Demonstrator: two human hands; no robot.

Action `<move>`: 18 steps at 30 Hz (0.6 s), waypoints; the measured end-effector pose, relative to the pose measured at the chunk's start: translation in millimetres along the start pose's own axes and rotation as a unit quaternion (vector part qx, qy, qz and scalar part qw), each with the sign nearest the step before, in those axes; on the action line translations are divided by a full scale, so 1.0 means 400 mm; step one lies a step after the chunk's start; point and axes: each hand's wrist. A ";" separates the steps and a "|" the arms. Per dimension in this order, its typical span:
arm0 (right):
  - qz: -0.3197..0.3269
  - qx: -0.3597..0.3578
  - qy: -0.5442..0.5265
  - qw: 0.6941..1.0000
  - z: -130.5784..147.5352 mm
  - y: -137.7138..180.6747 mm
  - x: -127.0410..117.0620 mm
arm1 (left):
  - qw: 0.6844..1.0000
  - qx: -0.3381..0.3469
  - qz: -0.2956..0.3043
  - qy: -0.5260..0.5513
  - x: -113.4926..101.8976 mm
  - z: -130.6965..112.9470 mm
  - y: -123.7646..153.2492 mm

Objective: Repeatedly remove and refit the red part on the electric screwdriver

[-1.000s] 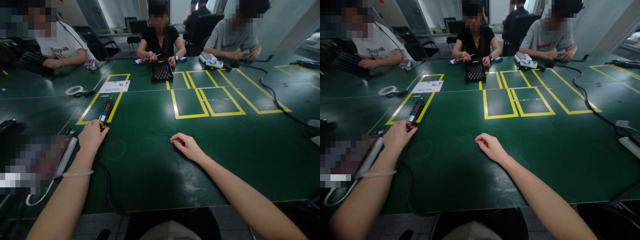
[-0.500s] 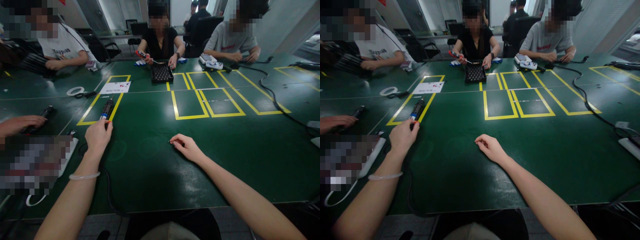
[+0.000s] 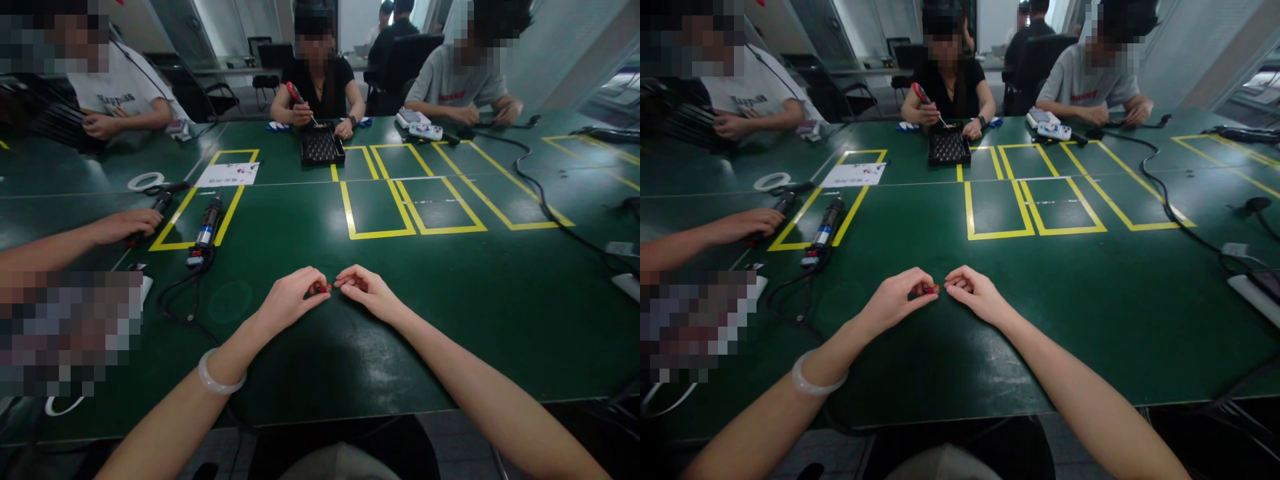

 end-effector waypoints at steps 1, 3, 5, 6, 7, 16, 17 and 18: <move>0.006 -0.007 0.004 1.000 0.003 0.001 0.003 | 1.000 0.006 0.002 -0.004 0.005 0.004 0.003; 0.024 -0.020 0.011 0.999 0.008 0.004 0.010 | 1.000 0.019 0.012 -0.011 0.017 0.009 0.008; 0.041 -0.027 0.019 0.999 0.010 0.008 0.018 | 0.999 0.031 0.023 -0.014 0.029 0.009 0.011; 0.045 -0.029 0.023 0.998 0.011 0.009 0.021 | 0.999 0.035 0.028 -0.014 0.035 0.007 0.012; 0.048 -0.030 0.028 0.998 0.010 0.010 0.024 | 0.999 0.037 0.035 -0.015 0.039 0.004 0.012; 0.005 -0.004 0.037 0.999 0.001 0.005 0.006 | 0.982 -0.067 -0.108 -0.137 -0.116 0.085 0.020; -0.004 0.000 0.033 0.999 -0.001 0.004 0.004 | 0.966 -0.099 -0.158 -0.178 -0.152 0.118 0.032; -0.010 0.003 0.029 1.000 -0.004 0.003 0.002 | 0.946 -0.134 -0.204 -0.214 -0.187 0.152 0.047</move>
Point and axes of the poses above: each hand's wrist, its own y-axis away from the middle knuckle, its own x-axis out of the palm, z = x × y, and after that the axes turned 14 degrees about y, right-handed
